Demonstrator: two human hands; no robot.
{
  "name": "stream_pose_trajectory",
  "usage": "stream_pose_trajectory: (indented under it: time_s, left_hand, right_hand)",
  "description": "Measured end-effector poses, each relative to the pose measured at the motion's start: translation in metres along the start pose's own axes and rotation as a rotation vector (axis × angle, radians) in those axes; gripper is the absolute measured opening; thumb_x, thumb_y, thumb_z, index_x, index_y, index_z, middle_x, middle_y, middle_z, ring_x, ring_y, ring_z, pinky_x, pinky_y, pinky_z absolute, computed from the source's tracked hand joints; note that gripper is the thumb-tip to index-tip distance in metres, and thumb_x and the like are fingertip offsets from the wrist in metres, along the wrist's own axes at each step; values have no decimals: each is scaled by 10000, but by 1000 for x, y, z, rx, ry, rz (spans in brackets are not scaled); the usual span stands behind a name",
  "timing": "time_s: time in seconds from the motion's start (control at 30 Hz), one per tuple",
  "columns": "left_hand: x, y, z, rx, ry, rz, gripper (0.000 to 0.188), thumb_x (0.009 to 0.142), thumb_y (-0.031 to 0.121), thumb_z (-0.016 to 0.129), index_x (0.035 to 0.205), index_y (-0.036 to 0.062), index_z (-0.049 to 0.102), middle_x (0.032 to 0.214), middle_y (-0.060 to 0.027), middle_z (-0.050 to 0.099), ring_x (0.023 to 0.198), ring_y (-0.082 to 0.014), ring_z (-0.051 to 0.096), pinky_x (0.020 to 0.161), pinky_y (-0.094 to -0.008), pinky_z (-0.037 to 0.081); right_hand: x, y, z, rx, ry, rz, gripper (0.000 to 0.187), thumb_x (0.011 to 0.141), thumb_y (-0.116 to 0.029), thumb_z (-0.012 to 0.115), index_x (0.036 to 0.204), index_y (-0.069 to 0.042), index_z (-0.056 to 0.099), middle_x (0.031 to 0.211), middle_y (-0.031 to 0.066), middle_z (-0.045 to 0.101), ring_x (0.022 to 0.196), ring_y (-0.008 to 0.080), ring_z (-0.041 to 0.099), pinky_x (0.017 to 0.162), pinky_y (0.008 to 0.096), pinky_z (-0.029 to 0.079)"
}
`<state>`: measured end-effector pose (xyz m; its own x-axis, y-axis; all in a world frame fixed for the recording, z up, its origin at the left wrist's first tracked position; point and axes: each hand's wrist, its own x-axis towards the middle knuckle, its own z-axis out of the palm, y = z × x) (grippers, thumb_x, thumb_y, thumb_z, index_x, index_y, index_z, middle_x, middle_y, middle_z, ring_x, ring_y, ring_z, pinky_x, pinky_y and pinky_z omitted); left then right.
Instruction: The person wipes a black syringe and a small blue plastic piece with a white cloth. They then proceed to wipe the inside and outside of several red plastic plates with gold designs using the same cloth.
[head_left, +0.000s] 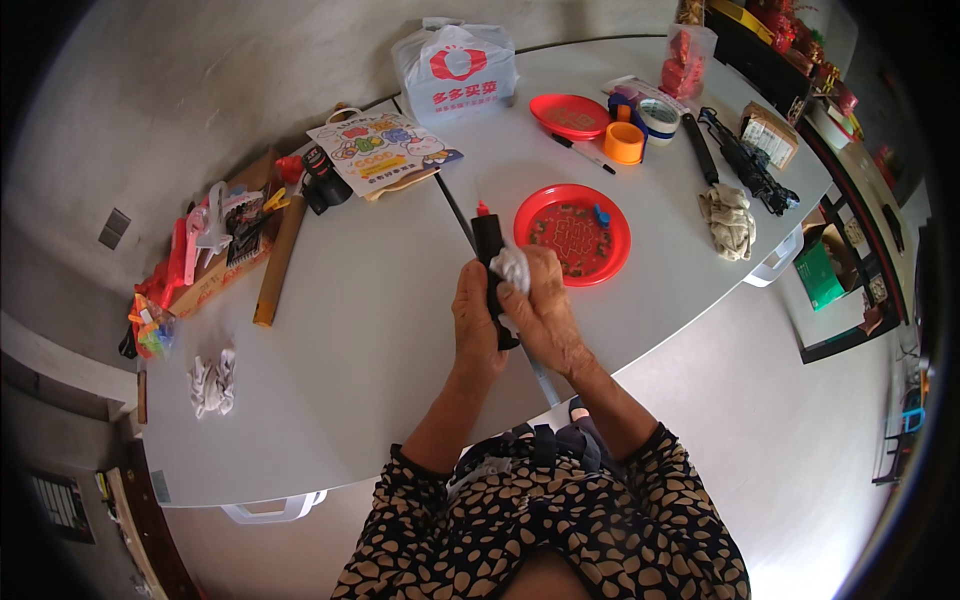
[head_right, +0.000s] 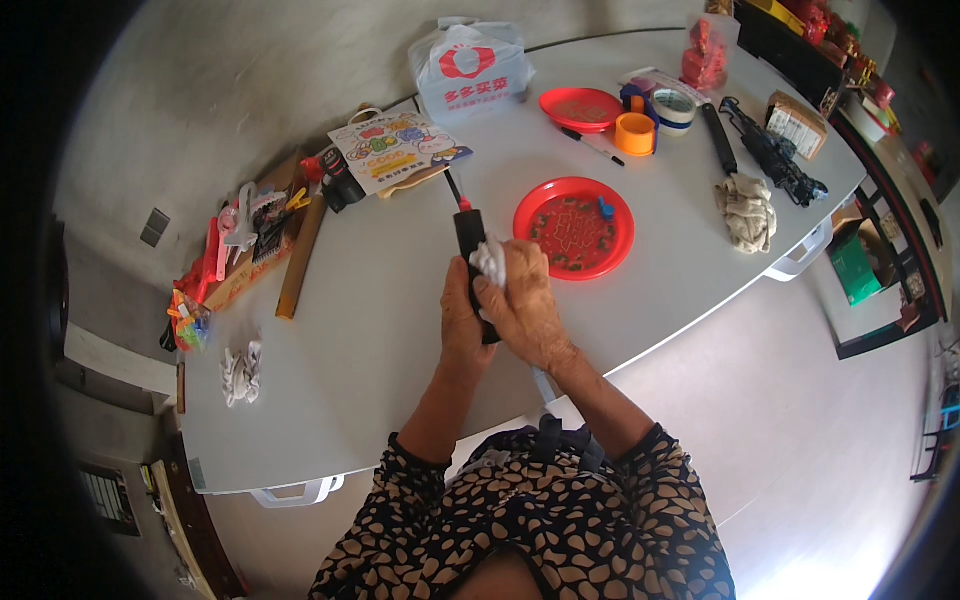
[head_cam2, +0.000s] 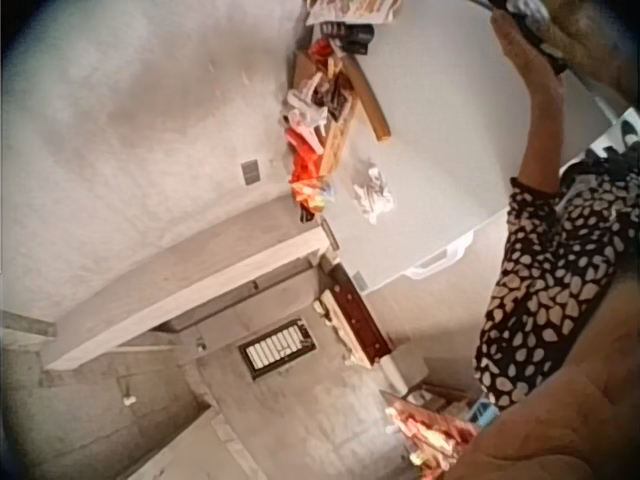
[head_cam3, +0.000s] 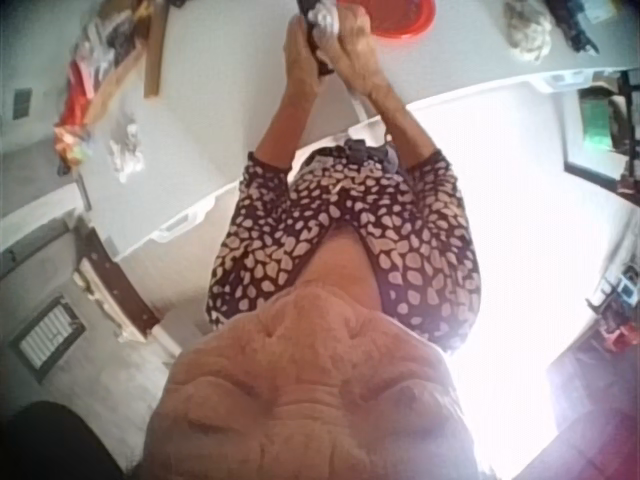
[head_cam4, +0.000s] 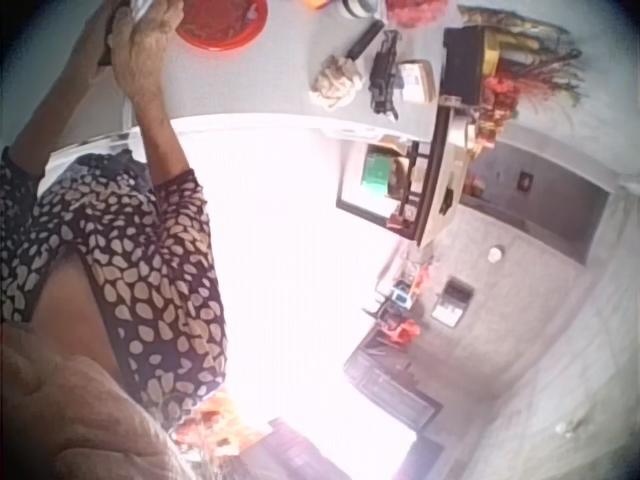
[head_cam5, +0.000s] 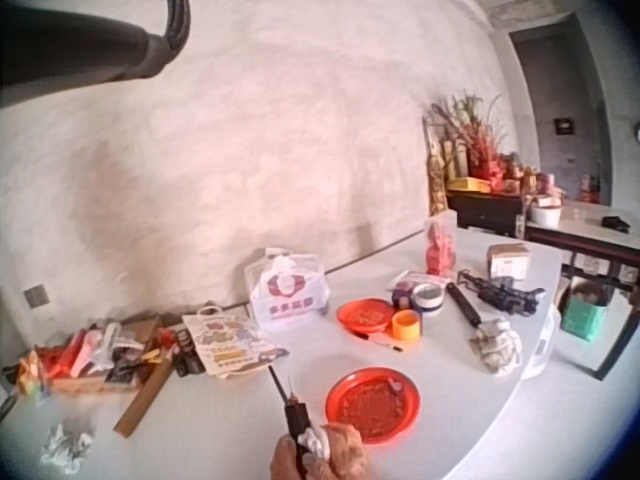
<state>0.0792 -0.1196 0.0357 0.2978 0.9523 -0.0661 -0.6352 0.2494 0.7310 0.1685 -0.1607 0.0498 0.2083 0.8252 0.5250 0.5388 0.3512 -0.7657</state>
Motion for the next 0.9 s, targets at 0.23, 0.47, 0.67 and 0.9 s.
stream_pose_trajectory:
  time_s: [0.23,0.47,0.67,0.9]
  left_hand:
    - [3,9,-16,-59,-58,-56,366,975,445,415,948,91,501,808,-23,572,700,-116,586,587,-257,502]
    - [1,5,-12,-146,-26,-82,424,977,471,386,1009,73,530,793,-37,561,681,-138,551,610,-280,486]
    - [3,11,-14,-259,-17,-179,458,984,468,368,1219,82,445,801,-33,539,701,-143,522,630,-290,461]
    - [-3,12,-8,-309,-114,-229,426,990,453,362,1170,90,496,776,-2,520,760,-148,488,657,-274,447]
  right_hand:
    - [-29,-13,11,-48,-89,41,413,889,-103,533,1247,67,414,1197,227,403,1069,371,455,921,409,403]
    - [-47,-15,4,-8,13,-34,359,799,24,576,1153,56,528,1110,206,505,1023,372,519,870,401,452]
    - [-46,-12,-35,246,24,58,345,772,59,574,1097,-52,615,1083,152,551,1025,285,559,829,357,482]
    - [-42,-16,-15,131,-116,-15,385,730,91,597,1089,-45,622,1101,144,548,973,294,601,787,347,516]
